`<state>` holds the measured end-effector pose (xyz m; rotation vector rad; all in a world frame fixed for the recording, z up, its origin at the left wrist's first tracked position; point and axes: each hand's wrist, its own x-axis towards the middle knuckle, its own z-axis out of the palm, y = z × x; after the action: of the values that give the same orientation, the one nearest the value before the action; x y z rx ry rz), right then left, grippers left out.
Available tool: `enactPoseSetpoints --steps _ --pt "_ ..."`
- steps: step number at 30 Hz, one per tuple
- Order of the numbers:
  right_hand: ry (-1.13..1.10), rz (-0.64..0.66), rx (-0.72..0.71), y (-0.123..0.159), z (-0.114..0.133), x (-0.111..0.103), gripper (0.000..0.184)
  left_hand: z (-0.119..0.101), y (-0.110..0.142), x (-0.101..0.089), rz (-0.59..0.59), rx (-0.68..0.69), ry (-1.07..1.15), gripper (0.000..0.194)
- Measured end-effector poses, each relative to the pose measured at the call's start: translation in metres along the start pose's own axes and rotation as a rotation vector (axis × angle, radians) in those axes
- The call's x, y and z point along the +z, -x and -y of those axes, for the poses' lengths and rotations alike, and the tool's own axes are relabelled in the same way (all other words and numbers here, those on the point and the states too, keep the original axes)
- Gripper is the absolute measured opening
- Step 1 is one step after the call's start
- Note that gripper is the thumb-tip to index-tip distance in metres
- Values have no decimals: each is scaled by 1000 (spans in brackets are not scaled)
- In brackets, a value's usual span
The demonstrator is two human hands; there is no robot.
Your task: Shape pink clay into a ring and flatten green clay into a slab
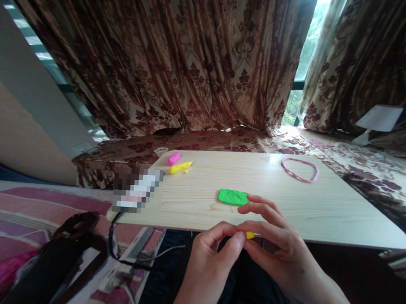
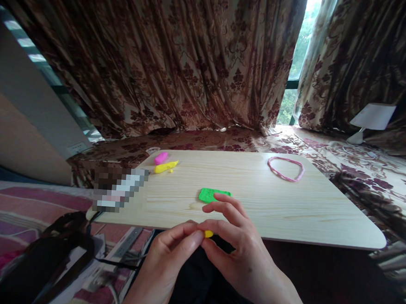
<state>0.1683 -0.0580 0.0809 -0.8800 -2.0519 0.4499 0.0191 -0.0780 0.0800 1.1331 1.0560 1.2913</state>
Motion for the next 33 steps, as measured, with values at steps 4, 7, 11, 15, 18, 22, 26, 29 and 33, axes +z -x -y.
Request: enactPoseSetpoints --steps 4,7,11,15,18,22,26,29,33 --pt "-9 0 -1 0 0 -2 21 1 0 -2 -10 -11 23 16" --pt "-7 -17 -3 1 -1 -5 19 5 -3 -5 0 -9 5 18" --pt "3 0 -4 1 -2 -7 14 9 -7 -8 11 -11 37 23" --pt "2 -5 -3 1 -2 -7 14 9 -6 -7 -9 -24 52 20" --pt "-26 -23 3 2 -3 -7 18 8 -4 -6 -29 -37 39 15" --pt "-80 -43 70 4 -4 -9 14 8 -2 -4 -61 -44 47 16" --pt "-107 -20 119 4 -4 -9 8 7 -1 -3 -57 -49 37 15" --pt "-124 -11 124 4 -4 -9 11 8 -2 -4 -21 -45 11 16" --pt "-125 -14 136 3 -6 -9 10 14 -6 -8 29 -43 -44 17"
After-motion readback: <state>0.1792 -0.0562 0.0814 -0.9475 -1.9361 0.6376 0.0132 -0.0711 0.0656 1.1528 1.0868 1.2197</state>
